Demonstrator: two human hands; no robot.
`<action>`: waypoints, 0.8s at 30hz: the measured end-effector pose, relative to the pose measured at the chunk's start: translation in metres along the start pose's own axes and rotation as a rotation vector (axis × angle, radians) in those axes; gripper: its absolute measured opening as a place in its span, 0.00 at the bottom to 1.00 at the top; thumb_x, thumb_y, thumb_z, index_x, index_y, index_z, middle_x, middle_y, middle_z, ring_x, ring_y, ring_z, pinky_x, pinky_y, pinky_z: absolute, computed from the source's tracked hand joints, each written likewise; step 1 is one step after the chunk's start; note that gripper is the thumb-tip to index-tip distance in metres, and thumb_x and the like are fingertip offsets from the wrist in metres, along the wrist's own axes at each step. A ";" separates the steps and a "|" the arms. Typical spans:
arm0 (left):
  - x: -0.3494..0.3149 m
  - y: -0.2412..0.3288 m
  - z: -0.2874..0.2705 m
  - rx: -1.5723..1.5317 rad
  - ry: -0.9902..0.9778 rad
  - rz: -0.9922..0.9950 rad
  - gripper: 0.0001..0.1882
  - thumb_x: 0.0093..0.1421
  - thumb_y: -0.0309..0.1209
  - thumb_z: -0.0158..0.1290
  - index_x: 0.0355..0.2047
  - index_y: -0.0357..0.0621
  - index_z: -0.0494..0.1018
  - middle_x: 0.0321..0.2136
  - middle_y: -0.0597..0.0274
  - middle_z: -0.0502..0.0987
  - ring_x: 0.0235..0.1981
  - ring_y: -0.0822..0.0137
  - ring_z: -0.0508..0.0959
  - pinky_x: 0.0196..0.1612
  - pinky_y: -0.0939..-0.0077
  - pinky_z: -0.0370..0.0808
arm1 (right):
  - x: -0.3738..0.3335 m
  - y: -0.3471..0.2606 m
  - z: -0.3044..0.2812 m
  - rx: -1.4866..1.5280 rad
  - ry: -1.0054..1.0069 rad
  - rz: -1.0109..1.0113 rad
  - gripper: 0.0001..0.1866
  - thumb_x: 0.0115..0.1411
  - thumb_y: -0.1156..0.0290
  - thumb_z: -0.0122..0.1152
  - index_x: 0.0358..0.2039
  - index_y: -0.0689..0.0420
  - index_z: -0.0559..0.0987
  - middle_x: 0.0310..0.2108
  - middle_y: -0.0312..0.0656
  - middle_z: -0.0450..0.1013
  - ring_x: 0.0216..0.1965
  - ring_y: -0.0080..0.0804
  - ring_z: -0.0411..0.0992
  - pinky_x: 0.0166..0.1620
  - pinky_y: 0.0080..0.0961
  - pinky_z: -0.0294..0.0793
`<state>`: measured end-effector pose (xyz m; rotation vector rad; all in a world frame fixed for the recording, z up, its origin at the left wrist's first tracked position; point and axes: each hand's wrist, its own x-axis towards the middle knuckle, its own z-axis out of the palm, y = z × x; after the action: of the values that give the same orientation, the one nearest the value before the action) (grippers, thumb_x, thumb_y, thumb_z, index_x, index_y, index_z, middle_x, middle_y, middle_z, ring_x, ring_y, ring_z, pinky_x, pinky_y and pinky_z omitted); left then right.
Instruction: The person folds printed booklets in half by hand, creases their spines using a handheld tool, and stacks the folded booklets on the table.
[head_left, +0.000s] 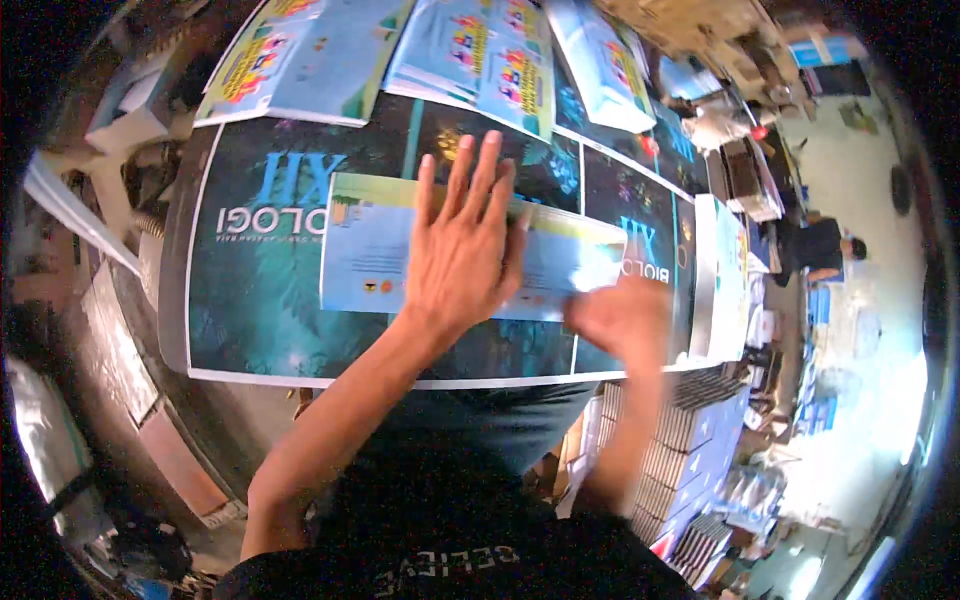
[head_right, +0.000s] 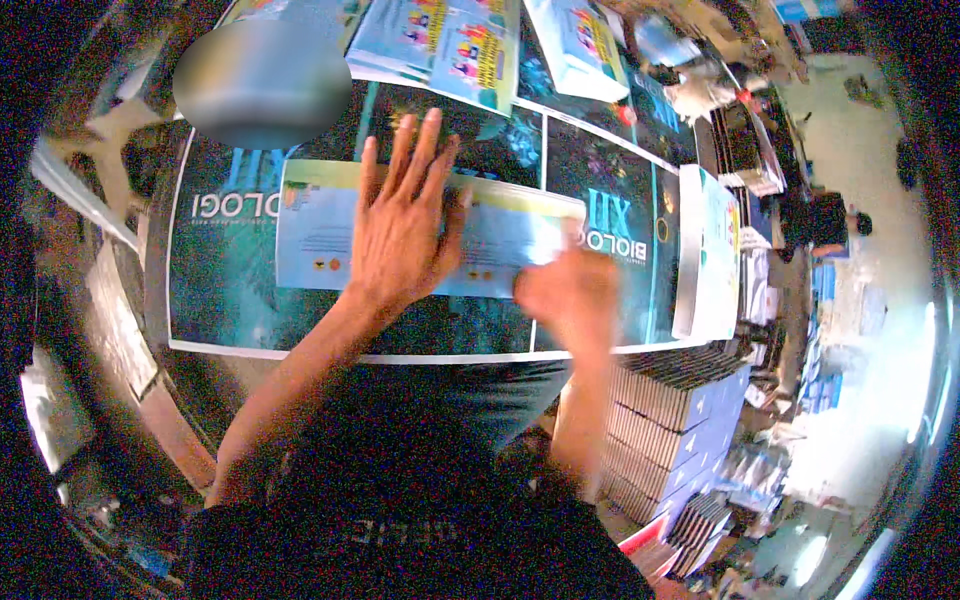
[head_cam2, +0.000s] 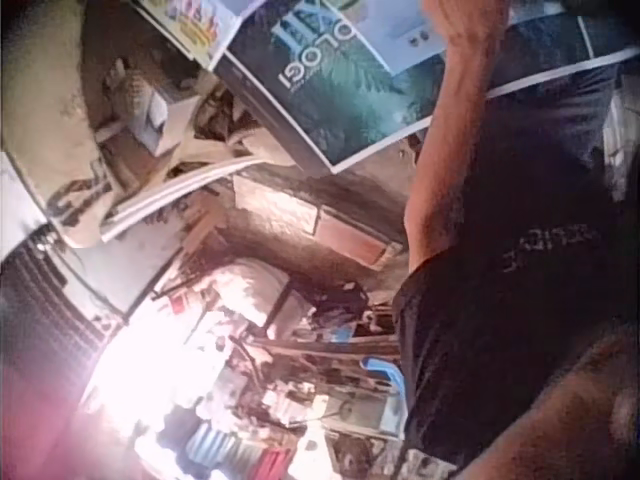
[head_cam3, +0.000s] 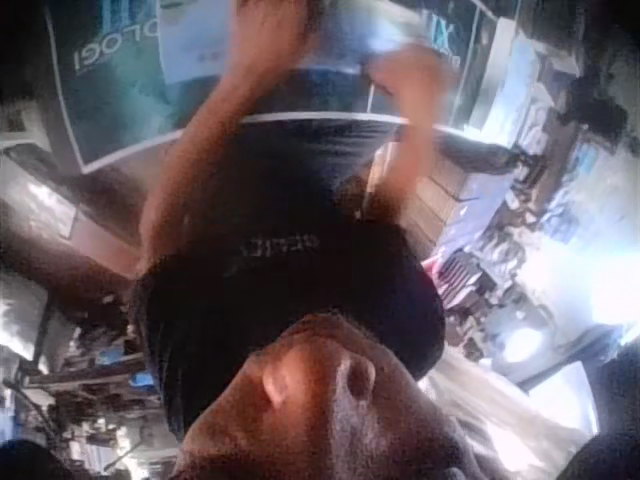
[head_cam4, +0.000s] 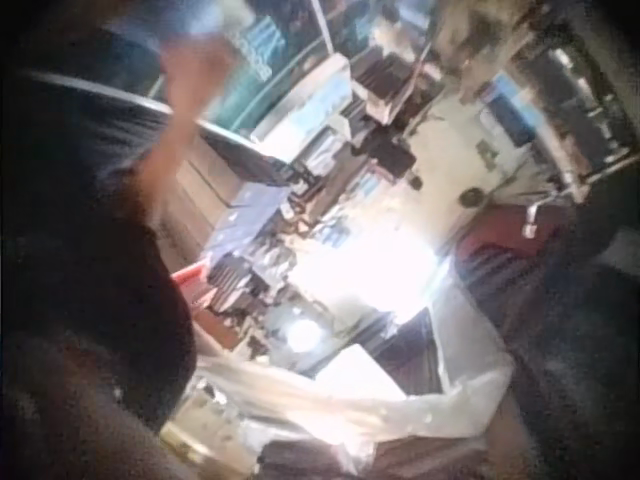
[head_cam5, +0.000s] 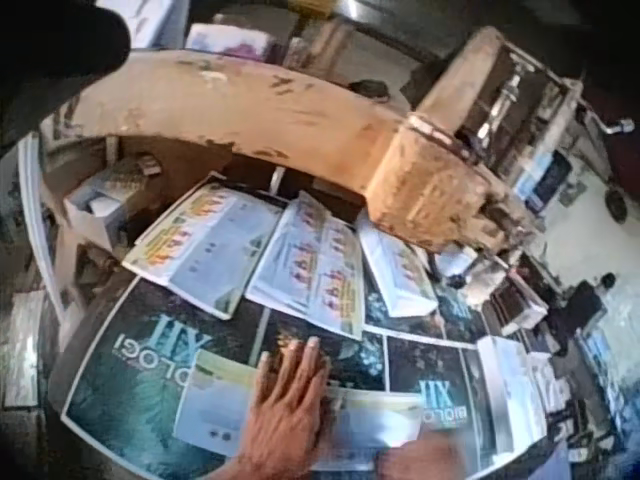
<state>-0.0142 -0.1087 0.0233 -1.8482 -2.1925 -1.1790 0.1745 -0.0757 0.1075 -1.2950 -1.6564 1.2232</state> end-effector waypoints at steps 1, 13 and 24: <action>0.000 0.004 0.004 -0.006 -0.017 0.038 0.28 0.62 0.35 0.49 0.61 0.39 0.63 0.69 0.52 0.51 0.70 0.52 0.50 0.70 0.47 0.40 | 0.007 0.022 0.010 0.052 -0.012 -0.052 0.35 0.69 0.47 0.45 0.10 0.57 0.73 0.07 0.39 0.65 0.09 0.24 0.63 0.16 0.23 0.63; -0.008 0.008 0.010 0.212 -0.006 0.187 0.20 0.66 0.38 0.45 0.51 0.36 0.69 0.64 0.46 0.60 0.68 0.50 0.55 0.69 0.52 0.45 | 0.033 0.027 -0.088 0.234 0.336 -0.025 0.35 0.57 0.39 0.60 0.08 0.56 0.71 0.10 0.37 0.69 0.13 0.24 0.68 0.19 0.24 0.66; -0.014 -0.006 0.007 0.248 -0.059 0.189 0.18 0.65 0.35 0.47 0.50 0.34 0.69 0.59 0.44 0.66 0.64 0.49 0.62 0.67 0.50 0.51 | 0.053 0.061 -0.091 0.040 0.353 0.217 0.33 0.59 0.41 0.59 0.11 0.58 0.73 0.11 0.36 0.69 0.14 0.24 0.69 0.23 0.31 0.69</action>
<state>-0.0125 -0.1165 0.0089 -1.9520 -2.0284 -0.7899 0.2634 0.0021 0.0766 -1.5942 -1.2605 1.0671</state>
